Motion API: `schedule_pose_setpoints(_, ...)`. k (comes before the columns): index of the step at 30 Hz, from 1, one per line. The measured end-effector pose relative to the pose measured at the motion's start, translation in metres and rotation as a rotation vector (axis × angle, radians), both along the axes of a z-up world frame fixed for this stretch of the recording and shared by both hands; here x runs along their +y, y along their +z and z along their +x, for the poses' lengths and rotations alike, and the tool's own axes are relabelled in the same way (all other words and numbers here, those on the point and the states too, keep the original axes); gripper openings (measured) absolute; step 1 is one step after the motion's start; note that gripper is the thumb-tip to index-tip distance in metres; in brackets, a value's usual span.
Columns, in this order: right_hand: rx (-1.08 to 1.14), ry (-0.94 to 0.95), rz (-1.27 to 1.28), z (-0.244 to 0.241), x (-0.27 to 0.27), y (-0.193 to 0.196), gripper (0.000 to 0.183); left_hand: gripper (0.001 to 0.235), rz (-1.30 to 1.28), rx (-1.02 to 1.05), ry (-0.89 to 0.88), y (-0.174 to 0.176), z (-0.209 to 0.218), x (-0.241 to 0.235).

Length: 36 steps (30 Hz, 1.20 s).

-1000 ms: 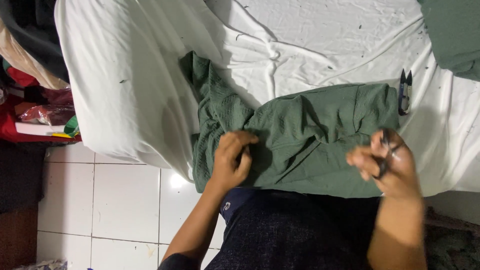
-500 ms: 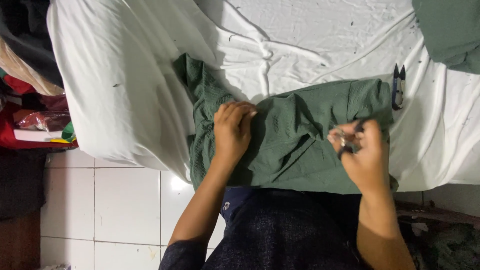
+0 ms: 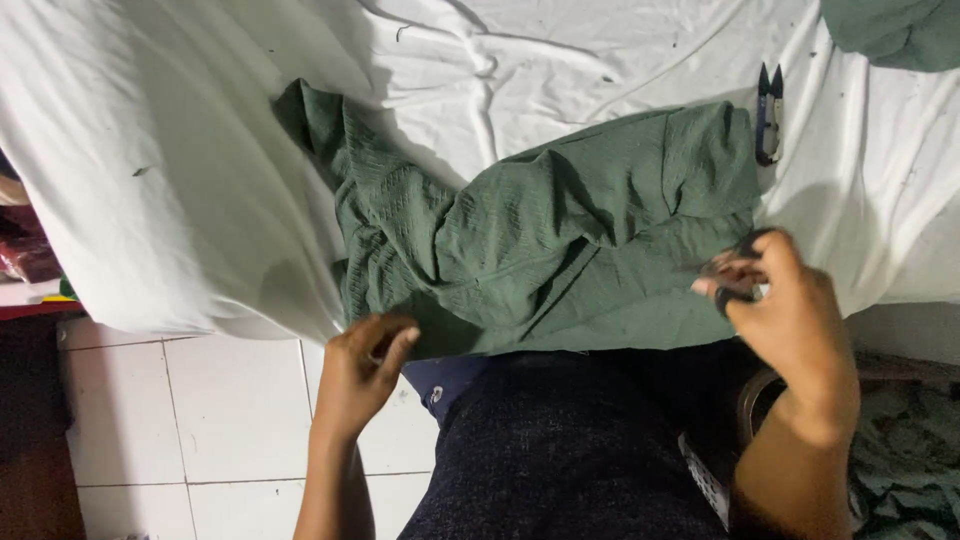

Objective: Trimming and cutting a green fabric garment using small scissors on a white work surface.

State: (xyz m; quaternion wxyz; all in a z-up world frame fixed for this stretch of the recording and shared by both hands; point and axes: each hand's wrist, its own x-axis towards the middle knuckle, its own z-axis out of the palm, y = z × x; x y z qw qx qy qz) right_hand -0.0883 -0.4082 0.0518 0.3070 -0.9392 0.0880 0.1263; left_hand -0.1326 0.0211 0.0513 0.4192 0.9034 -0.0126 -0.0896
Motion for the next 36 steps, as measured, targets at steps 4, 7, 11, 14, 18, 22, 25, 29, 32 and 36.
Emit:
schedule_pose_setpoints(4,-0.086,0.093,0.052,-0.023,-0.005,-0.049,0.047,0.007,0.062,-0.253,-0.002,0.001,0.035,-0.023)
schedule_pose_setpoints(7,-0.348,0.125,-0.196,-0.040,-0.011,-0.082,0.035,0.013,0.044,-0.370,0.022,-0.003,0.062,-0.040)
schedule_pose_setpoints(11,0.011,-0.072,0.244,-0.051,-0.033,-0.051,0.042,0.022,0.070,-0.524,0.014,-0.014,0.088,-0.050)
schedule_pose_setpoints(14,0.509,-0.121,0.375,-0.051,-0.039,-0.026,0.038,0.029,0.110,-0.512,-0.005,-0.016,0.104,-0.057)
schedule_pose_setpoints(18,0.428,-0.077,0.429,-0.048,-0.030,-0.006,0.024,0.035,0.190,-0.507,-0.050,-0.036,0.123,-0.062)
schedule_pose_setpoints(22,-0.091,0.037,0.775,-0.021,0.013,-0.034,0.035,0.009,0.227,-0.602,-0.023,-0.046,0.130,-0.071)
schedule_pose_setpoints(25,-0.369,0.254,1.151,0.015,0.074,-0.029,0.053,0.002,0.094,-0.725,0.067,-0.034,0.122,-0.071)
schedule_pose_setpoints(29,-0.327,0.036,1.335,0.039,0.135,-0.028,0.036,0.021,-0.164,-0.710,-0.059,0.002,0.083,-0.059)
schedule_pose_setpoints(32,-0.425,0.210,1.633,0.038,0.141,-0.031,0.033,0.026,-0.448,-0.298,-0.328,0.022,0.040,-0.041)
schedule_pose_setpoints(36,-0.081,0.402,2.252,-0.026,0.128,0.036,0.047,0.023,-0.423,-0.038,-0.302,0.034,0.016,-0.027)
